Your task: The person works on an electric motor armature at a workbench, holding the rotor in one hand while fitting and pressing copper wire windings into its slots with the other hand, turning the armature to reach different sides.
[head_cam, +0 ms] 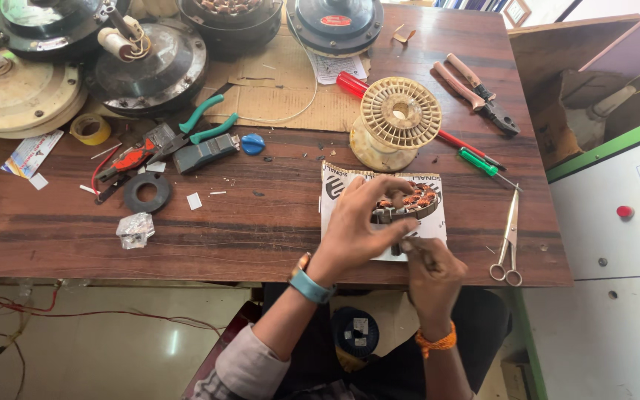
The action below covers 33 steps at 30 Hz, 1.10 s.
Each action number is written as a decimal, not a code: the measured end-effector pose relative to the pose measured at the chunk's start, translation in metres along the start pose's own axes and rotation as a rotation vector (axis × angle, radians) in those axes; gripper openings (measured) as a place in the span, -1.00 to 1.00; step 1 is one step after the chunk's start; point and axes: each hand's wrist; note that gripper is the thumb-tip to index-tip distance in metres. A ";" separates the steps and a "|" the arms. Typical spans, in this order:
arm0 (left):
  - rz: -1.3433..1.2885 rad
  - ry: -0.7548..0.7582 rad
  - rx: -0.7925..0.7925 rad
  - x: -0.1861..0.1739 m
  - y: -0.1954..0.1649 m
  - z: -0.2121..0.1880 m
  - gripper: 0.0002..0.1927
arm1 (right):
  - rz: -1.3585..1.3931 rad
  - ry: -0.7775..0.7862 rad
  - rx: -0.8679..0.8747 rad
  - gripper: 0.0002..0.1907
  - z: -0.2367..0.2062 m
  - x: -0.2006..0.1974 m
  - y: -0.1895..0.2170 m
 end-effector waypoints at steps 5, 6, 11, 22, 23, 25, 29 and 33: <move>0.371 -0.006 0.094 0.016 -0.003 -0.004 -0.55 | -0.024 -0.053 -0.003 -0.93 0.013 -0.026 -0.005; 0.387 -0.019 0.089 0.020 -0.002 -0.004 -0.58 | -0.031 -0.061 -0.003 -0.92 0.016 -0.030 -0.002; 0.409 -0.132 0.114 0.033 0.004 -0.011 -0.66 | -0.020 -0.037 -0.060 -0.93 0.037 -0.040 0.024; 0.412 -0.169 0.103 0.039 0.011 -0.018 -0.66 | -0.152 0.077 -0.212 -0.95 0.067 -0.040 0.066; 0.411 -0.174 0.106 0.040 0.011 -0.018 -0.66 | -0.167 0.084 -0.216 -0.95 0.068 -0.041 0.066; 0.405 -0.185 0.107 0.040 0.009 -0.018 -0.67 | -0.149 0.104 -0.205 -0.94 0.069 -0.045 0.065; 0.391 -0.197 0.100 0.039 0.005 -0.016 -0.67 | -0.182 0.106 -0.206 -0.92 0.064 -0.054 0.065; 0.366 -0.191 0.095 0.036 0.000 -0.016 -0.65 | -0.182 0.113 -0.255 -0.91 0.062 -0.059 0.068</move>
Point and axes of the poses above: each hand's wrist, its own z-axis towards the middle knuckle, its own x-axis out of the palm, y = z × x, and after that the axes turned 13 degrees about x, right-handed
